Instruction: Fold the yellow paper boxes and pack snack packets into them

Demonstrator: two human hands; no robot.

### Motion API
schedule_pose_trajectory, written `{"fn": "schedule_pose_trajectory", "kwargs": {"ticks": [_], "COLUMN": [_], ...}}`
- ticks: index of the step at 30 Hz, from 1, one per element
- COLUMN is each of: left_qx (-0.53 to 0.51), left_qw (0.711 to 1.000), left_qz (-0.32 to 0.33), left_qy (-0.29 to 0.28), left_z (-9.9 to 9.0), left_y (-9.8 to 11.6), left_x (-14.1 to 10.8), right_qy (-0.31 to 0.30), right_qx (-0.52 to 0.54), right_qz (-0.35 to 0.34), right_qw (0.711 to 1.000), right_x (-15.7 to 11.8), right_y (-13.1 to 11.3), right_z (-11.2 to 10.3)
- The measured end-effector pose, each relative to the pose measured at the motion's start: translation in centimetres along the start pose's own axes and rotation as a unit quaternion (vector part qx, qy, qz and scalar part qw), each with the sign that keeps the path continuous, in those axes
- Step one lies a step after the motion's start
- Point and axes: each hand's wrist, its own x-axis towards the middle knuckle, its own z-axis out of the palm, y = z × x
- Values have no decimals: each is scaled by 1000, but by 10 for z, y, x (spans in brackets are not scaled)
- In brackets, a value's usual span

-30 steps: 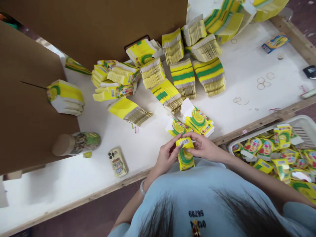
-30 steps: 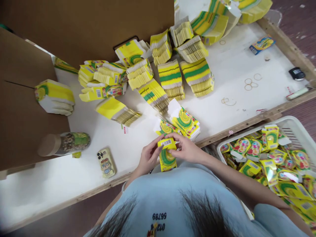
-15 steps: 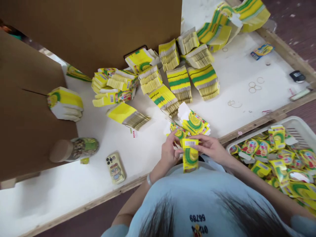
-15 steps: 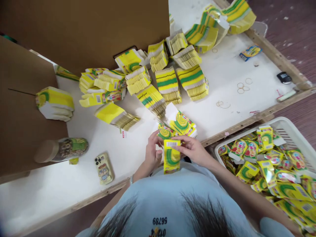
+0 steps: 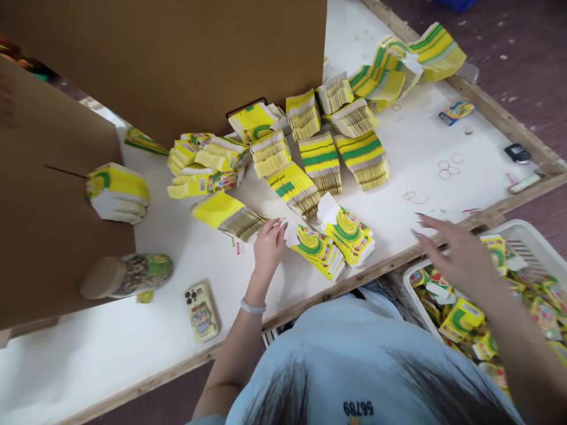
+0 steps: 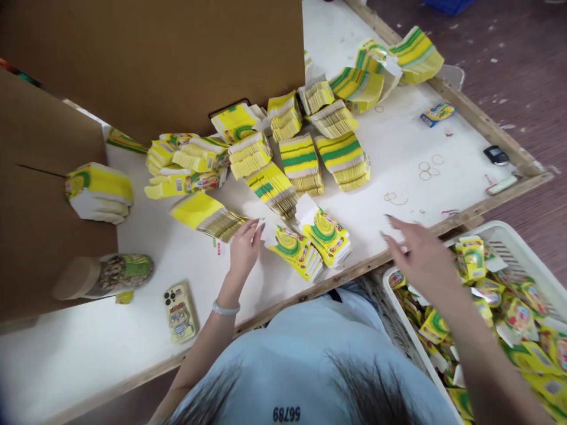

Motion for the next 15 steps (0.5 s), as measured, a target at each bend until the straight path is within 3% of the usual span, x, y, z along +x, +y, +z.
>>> {"fn": "schedule_pose_trajectory", "kwargs": {"ticks": [4,7,9,12,15], "left_qx": [-20,-87,-122,-187,-259], "left_qw": [996,993,988,975,962], "left_qz": [66,50,40,35,72], "left_qy": [58,69,86,112,49], "left_z": [-31,-46,-50,-45,-24], "left_y": [28,54,68,77,75], "left_x": [-19,-38,-47,-56,-66], "right_qy": [56,40,9,-3,33], "right_qx": [202,242,263,302,339], "right_qz": [-153,-201,-193,-173,-124], "right_qw": [966,948,945,937,932], "right_x": [35,41,39,35,33], "right_y": [-110,-156,-169,-170,-166], "right_z": [68,105,118,120,110]}}
